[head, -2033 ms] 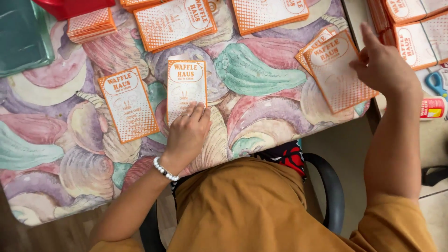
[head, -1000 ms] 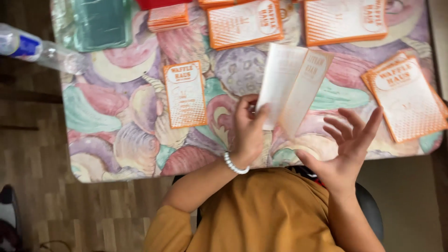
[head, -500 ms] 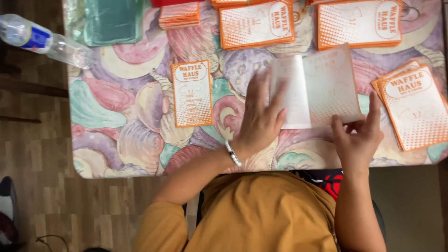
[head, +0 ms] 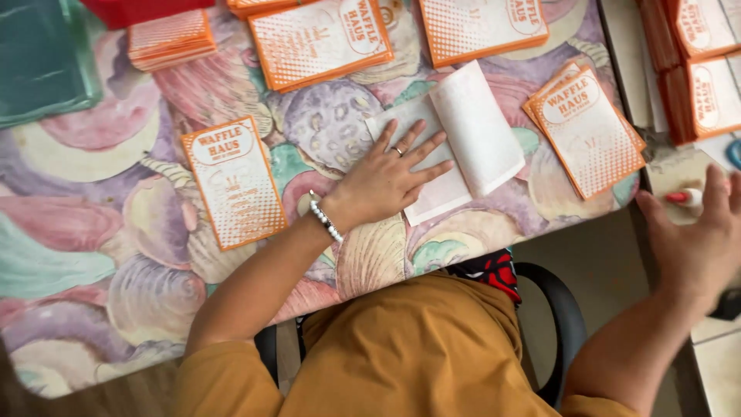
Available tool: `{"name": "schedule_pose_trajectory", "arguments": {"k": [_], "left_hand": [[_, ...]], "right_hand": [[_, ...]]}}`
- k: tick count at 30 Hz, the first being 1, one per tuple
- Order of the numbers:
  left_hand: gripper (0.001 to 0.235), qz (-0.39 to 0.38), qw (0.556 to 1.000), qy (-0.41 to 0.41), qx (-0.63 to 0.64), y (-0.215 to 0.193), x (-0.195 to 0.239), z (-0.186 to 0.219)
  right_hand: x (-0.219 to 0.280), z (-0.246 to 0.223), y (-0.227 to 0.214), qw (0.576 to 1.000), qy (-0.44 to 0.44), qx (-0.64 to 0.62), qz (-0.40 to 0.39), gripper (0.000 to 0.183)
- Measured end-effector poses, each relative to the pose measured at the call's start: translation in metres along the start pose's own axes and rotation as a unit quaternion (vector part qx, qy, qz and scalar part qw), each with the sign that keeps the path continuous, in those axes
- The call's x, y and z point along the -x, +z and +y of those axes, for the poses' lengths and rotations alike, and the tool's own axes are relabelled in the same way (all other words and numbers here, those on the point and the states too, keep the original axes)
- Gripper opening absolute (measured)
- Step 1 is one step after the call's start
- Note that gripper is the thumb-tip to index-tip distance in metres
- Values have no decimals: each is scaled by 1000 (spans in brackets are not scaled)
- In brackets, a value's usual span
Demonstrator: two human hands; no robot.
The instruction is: Applying glue to the edges of paper bags and folding them to assemble or seal them.
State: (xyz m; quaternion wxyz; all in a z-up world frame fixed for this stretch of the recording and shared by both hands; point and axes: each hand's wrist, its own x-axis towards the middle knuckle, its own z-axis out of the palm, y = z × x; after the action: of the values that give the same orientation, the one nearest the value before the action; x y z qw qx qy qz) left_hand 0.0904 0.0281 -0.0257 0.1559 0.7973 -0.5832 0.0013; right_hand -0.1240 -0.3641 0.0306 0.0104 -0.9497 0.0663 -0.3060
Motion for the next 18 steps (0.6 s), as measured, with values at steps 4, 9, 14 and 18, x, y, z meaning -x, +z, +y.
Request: {"name": "schedule_pose_trajectory", "arguments": {"k": [4,9,14,18], "left_hand": [[58,-8,999,5,-42,0,-11,6],[62,-20,999,8,-35,3,-12,4],[60,-33,998,12,46,2,-7,-4],[54,23,998,25,51,9,0,-6]], "right_hand": [[-2,23,-29,898,305,35,-315,95],[6,66,-16,923,277,-46,-264,92],[28,154,17,959,78,-94,-257,79],[44,183,20,959,64,-98,-258,71]]}}
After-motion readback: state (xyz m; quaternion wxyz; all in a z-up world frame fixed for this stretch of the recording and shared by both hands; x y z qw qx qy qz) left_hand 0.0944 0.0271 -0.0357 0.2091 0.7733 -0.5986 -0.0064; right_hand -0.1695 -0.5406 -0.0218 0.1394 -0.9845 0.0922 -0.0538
